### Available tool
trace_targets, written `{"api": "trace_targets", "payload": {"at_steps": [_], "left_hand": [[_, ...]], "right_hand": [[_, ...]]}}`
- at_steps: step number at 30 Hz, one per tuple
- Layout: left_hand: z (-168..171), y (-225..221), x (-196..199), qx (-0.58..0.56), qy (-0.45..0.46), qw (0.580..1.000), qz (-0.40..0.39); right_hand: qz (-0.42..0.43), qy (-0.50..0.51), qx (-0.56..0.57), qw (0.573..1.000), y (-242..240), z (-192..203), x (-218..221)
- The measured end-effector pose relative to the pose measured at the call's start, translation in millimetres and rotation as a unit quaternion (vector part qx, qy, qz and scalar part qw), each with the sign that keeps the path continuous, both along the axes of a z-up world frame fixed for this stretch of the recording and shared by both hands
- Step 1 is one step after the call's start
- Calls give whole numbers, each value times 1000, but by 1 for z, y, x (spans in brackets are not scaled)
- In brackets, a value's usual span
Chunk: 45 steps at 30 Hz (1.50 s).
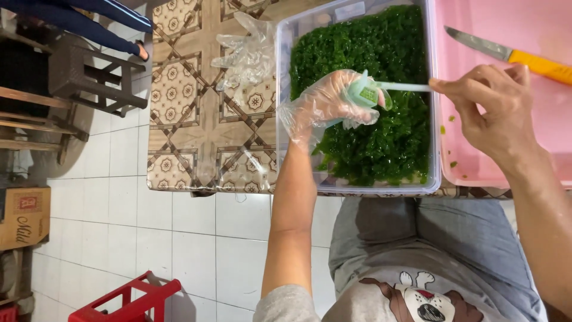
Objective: The person is scooping green jelly from a large clear container into small blue plastic molds using a small plastic scoop.
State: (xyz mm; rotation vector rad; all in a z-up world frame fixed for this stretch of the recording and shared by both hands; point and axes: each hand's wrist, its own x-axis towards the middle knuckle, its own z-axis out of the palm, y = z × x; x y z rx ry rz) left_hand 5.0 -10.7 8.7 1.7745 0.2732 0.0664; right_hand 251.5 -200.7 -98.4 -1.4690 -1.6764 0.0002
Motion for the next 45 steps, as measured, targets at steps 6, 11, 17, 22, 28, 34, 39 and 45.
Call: {"api": "trace_targets", "payload": {"at_steps": [6, 11, 17, 22, 28, 34, 39, 45], "left_hand": [[-20, 10, -7, 61, 8, 997, 46], [18, -15, 1, 144, 9, 983, 115], [54, -43, 6, -1, -64, 916, 395], [32, -19, 12, -206, -126, 860, 450], [13, -9, 0, -244, -220, 838, 436], [9, -7, 0, -285, -215, 848, 392], [-3, 4, -1, -288, -217, 855, 374], [-13, 8, -1, -274, -210, 854, 389]], "right_hand": [[-59, -145, -8, 988, -12, 12, 12], [-155, -268, -88, 947, -45, 38, 9], [-24, -682, -150, 715, -70, 73, -51], [-102, -385, -188, 898, -76, 64, -24], [-325, -117, -306, 887, -110, -18, 94], [-403, -224, -437, 773, -138, -50, 112], [-368, -322, -443, 752, -102, -23, 59], [-191, -56, -198, 960, -39, -8, 26]]}}
